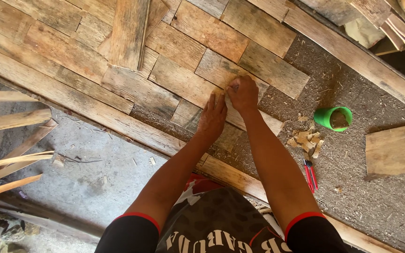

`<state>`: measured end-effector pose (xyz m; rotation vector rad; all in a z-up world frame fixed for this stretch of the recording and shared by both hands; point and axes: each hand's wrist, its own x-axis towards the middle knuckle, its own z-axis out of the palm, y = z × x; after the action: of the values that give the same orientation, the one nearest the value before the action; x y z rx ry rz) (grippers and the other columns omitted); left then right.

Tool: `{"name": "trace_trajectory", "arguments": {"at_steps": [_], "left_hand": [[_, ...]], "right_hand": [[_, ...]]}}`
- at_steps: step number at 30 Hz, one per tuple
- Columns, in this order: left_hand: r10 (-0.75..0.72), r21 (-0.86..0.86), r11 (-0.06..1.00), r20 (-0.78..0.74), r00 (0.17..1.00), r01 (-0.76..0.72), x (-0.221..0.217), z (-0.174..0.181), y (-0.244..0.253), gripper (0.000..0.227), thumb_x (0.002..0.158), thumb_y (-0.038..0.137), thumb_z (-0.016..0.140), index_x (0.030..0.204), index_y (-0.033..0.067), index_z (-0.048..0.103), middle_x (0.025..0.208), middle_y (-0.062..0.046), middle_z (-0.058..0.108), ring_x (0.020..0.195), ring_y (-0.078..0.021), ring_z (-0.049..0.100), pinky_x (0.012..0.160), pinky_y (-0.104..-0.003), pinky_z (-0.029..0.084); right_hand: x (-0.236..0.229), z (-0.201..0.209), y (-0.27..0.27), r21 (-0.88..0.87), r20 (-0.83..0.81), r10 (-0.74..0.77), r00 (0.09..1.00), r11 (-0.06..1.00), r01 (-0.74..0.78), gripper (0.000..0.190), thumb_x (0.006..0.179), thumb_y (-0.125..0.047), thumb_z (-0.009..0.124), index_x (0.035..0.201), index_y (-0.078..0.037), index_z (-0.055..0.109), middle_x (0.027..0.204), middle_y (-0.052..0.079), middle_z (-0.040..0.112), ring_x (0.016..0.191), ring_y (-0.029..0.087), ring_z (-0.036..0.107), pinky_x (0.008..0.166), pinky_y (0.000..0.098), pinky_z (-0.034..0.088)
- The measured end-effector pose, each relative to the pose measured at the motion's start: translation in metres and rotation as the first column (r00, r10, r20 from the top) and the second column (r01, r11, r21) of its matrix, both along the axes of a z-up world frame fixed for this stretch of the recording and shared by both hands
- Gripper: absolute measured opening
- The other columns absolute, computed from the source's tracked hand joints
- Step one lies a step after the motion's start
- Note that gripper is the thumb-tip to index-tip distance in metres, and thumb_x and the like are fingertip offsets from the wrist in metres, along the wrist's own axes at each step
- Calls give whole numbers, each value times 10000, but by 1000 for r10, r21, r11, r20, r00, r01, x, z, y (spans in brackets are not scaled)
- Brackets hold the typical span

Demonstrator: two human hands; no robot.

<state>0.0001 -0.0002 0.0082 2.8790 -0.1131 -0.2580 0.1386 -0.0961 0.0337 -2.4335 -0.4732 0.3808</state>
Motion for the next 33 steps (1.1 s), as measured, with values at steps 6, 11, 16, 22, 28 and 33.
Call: {"name": "trace_trajectory", "arguments": {"at_steps": [6, 11, 16, 22, 28, 33], "left_hand": [[-5, -1, 1000, -65, 998, 5, 3, 5, 1, 582, 917, 130, 595, 1454, -59, 476, 1638, -246, 241, 1498, -519, 195, 1204, -519, 311], [-9, 11, 1000, -84, 996, 10, 4, 5, 2, 565, 940, 118, 580, 1462, -62, 461, 1648, -259, 221, 1510, -526, 160, 1205, -516, 304], [-1, -11, 1000, -87, 996, 0, 2, 4, 2, 543, 944, 83, 578, 1458, -56, 468, 1648, -248, 227, 1517, -518, 166, 1218, -527, 295], [60, -102, 993, 48, 997, -54, -2, 5, 7, 607, 838, -9, 584, 1433, -83, 494, 1626, -230, 293, 1508, -490, 233, 1186, -490, 380], [218, -390, 911, 177, 960, -135, -5, 15, 15, 522, 786, -36, 618, 1304, -83, 572, 1463, -255, 441, 1445, -457, 397, 1065, -490, 502], [221, -421, 897, 170, 960, -132, -6, 16, 18, 545, 769, -57, 612, 1314, -53, 592, 1461, -236, 458, 1447, -439, 407, 1037, -469, 527]], "right_hand": [[6, -25, -4, 89, -112, -113, 987, 988, 123, 217, 839, -163, 831, 932, -70, 658, 889, 75, 687, 812, 228, 683, 775, 380, 557], [7, 0, 5, 59, -121, -139, 983, 987, 147, 261, 845, -225, 863, 868, -80, 648, 831, 66, 682, 753, 218, 675, 723, 380, 548], [-2, -8, 5, 75, 64, -128, 990, 990, 123, 288, 846, -214, 866, 835, -77, 613, 805, 84, 648, 700, 249, 641, 674, 402, 528], [-15, -12, -2, 145, 294, -35, 955, 989, -9, 303, 900, -214, 825, 955, -78, 559, 929, 110, 605, 845, 322, 571, 780, 465, 449], [-27, -4, -2, 78, 367, 14, 930, 996, -46, 416, 885, -273, 832, 1133, -98, 549, 1055, 107, 551, 1003, 329, 526, 882, 482, 386], [-30, -1, -4, -14, 371, 77, 925, 997, -78, 476, 855, -322, 847, 1129, -104, 525, 1095, 124, 532, 1053, 349, 509, 894, 487, 384]]}}
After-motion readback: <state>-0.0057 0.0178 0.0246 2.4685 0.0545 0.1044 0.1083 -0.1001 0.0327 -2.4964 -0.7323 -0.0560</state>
